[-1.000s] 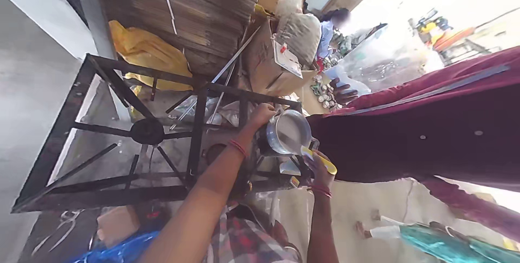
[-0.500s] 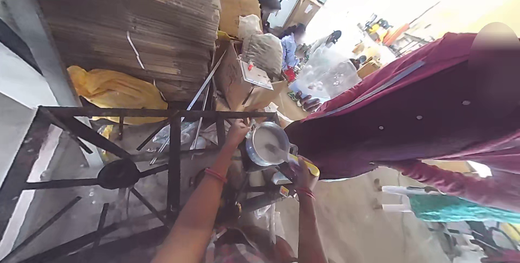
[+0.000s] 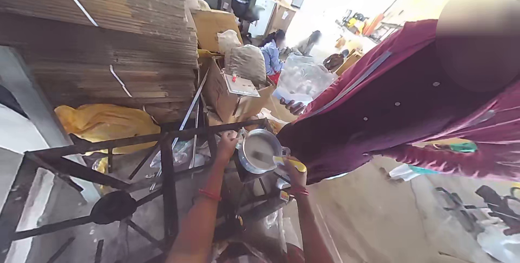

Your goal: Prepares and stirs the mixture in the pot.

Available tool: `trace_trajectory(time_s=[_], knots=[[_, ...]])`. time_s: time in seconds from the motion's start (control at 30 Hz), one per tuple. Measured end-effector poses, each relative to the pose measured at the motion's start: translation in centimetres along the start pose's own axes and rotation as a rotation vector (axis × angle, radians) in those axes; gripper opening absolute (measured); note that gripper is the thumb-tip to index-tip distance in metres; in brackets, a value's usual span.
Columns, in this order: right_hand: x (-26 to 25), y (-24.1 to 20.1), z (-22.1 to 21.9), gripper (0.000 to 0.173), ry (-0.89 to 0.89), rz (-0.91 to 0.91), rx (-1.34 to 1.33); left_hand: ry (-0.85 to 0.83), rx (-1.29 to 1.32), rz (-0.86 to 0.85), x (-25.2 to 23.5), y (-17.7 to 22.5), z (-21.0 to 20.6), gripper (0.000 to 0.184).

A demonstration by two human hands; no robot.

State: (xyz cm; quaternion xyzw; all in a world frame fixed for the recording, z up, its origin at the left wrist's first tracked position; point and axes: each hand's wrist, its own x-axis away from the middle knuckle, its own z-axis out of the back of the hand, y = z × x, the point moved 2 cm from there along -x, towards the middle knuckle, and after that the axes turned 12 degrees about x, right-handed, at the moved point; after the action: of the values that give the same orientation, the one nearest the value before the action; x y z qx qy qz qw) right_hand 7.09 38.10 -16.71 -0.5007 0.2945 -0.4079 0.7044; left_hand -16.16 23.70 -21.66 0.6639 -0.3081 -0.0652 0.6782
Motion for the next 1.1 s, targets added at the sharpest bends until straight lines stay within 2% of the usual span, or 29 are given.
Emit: trace_trajectory(time_s=[0.07,0.2,0.37,0.53,0.67,0.73,0.87,1.0,1.1], knots=[[-0.1,-0.2,1.1,0.015,-0.017,-0.008,-0.001,0.003,0.006,-0.001,0.3,0.1,0.0,0.058],[-1.6,1.1,1.1,0.018,0.127,-0.021,0.018,0.022,-0.013,-0.008,0.0,-0.6,0.0,0.059],[-0.3,0.4,1.3,0.016,-0.043,-0.005,-0.005,0.020,-0.024,-0.019,0.1,-0.6,-0.3,0.055],[-1.3,1.5,2.1,0.018,0.117,-0.044,0.034,0.052,0.002,-0.028,0.6,-1.4,-0.3,0.054],[-1.0,0.8,1.3,0.017,-0.042,0.022,0.018,0.069,0.012,-0.045,0.7,-1.8,-0.3,0.054],[-0.6,0.1,2.2,0.016,-0.056,-0.006,0.035,0.084,0.046,-0.054,1.4,-1.8,0.1,0.058],[-1.6,1.3,2.3,0.019,0.063,-0.031,0.037,0.116,0.027,-0.068,4.3,-1.3,1.0,0.055],[-1.1,0.6,1.8,0.018,-0.046,-0.021,0.063,0.097,0.056,-0.109,6.4,-2.5,2.4,0.054],[-0.7,0.1,3.2,0.019,0.009,-0.046,0.142,0.126,0.137,-0.152,8.6,-4.2,4.7,0.054]])
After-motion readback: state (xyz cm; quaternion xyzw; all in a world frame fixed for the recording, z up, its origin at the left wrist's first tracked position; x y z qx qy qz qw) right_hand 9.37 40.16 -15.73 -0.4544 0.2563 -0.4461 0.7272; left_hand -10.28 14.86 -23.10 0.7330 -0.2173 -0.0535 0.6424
